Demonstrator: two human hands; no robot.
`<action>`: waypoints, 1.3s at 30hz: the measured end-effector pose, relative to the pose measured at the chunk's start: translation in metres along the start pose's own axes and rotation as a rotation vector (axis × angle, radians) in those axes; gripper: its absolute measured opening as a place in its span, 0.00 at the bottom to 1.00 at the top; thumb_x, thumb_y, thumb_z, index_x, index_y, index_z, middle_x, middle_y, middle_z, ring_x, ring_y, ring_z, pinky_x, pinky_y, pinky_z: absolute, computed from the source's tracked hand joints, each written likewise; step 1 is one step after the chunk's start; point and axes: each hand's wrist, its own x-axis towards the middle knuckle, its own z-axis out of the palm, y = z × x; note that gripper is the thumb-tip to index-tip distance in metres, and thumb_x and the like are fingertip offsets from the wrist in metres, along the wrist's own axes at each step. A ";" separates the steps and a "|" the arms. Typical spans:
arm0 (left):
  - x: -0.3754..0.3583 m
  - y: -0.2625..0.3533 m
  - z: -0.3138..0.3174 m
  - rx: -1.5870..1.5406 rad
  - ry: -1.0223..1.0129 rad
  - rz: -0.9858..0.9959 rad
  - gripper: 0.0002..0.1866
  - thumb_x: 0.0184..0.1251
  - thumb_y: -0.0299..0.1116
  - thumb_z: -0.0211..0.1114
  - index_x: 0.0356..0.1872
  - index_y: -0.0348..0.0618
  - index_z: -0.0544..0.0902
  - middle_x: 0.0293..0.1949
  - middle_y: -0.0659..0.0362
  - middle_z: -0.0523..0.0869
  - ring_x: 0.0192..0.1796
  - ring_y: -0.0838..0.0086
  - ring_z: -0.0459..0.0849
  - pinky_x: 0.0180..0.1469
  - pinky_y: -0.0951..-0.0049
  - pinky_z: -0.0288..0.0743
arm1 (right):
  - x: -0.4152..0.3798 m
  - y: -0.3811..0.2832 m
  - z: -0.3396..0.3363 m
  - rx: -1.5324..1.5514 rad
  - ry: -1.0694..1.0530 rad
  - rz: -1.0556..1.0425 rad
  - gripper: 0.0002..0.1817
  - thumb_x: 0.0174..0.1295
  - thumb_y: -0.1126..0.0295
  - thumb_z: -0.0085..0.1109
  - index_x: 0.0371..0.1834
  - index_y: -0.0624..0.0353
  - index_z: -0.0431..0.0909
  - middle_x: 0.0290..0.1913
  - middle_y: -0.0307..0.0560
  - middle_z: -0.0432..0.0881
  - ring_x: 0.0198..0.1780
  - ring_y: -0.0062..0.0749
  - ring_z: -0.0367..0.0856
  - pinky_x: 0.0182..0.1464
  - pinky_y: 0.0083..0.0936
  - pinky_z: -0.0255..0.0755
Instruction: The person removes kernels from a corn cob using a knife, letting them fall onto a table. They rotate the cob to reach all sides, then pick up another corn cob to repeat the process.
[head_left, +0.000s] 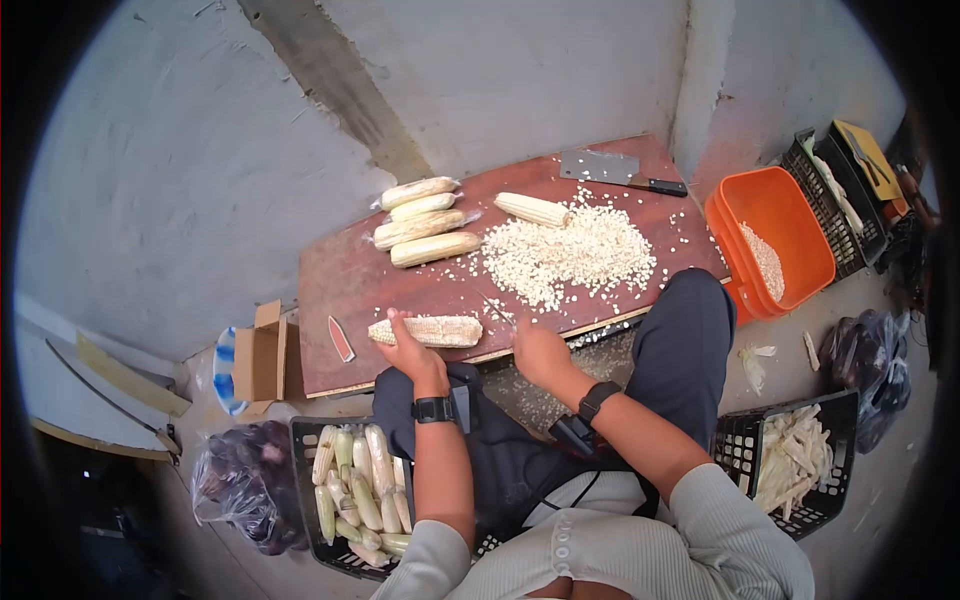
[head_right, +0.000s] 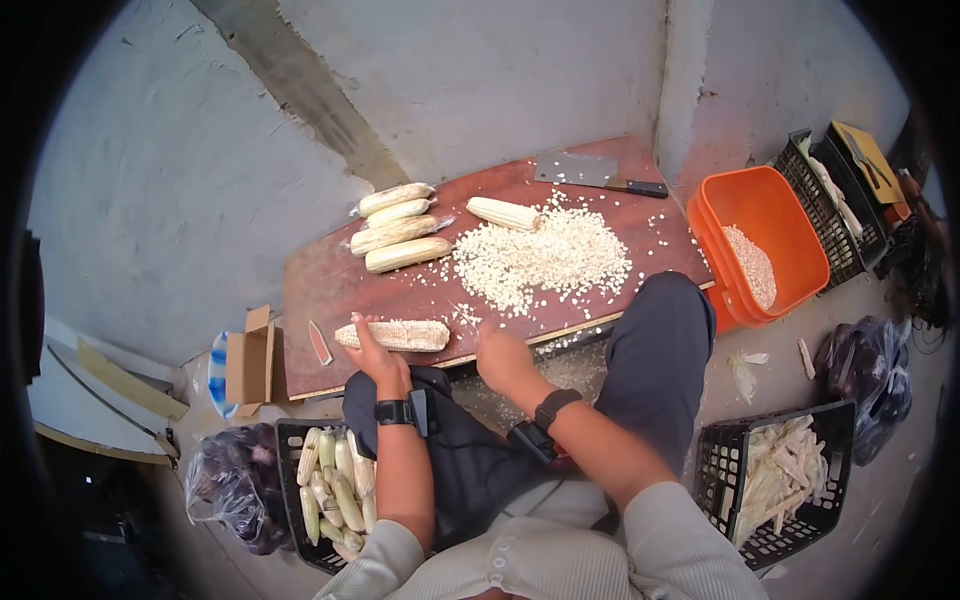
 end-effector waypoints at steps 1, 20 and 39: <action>0.000 -0.002 0.000 0.015 -0.033 0.027 0.12 0.65 0.33 0.63 0.43 0.41 0.71 0.37 0.61 0.77 0.38 0.78 0.76 0.41 0.73 0.72 | -0.004 -0.002 0.001 -0.002 0.005 -0.023 0.12 0.64 0.66 0.46 0.36 0.67 0.68 0.31 0.64 0.79 0.33 0.59 0.79 0.37 0.49 0.72; -0.008 0.007 -0.001 0.098 -0.072 0.126 0.09 0.68 0.35 0.56 0.35 0.39 0.72 0.28 0.57 0.78 0.35 0.73 0.79 0.44 0.70 0.74 | -0.014 -0.024 0.039 -0.203 -0.054 -0.114 0.06 0.56 0.75 0.48 0.35 0.66 0.66 0.28 0.59 0.80 0.30 0.50 0.83 0.30 0.39 0.78; 0.001 -0.003 -0.005 0.255 0.051 0.263 0.18 0.73 0.44 0.50 0.31 0.38 0.71 0.28 0.56 0.78 0.34 0.71 0.77 0.43 0.69 0.71 | 0.051 -0.001 0.046 0.046 -0.150 0.002 0.12 0.59 0.73 0.48 0.42 0.70 0.66 0.31 0.67 0.80 0.36 0.61 0.80 0.39 0.50 0.72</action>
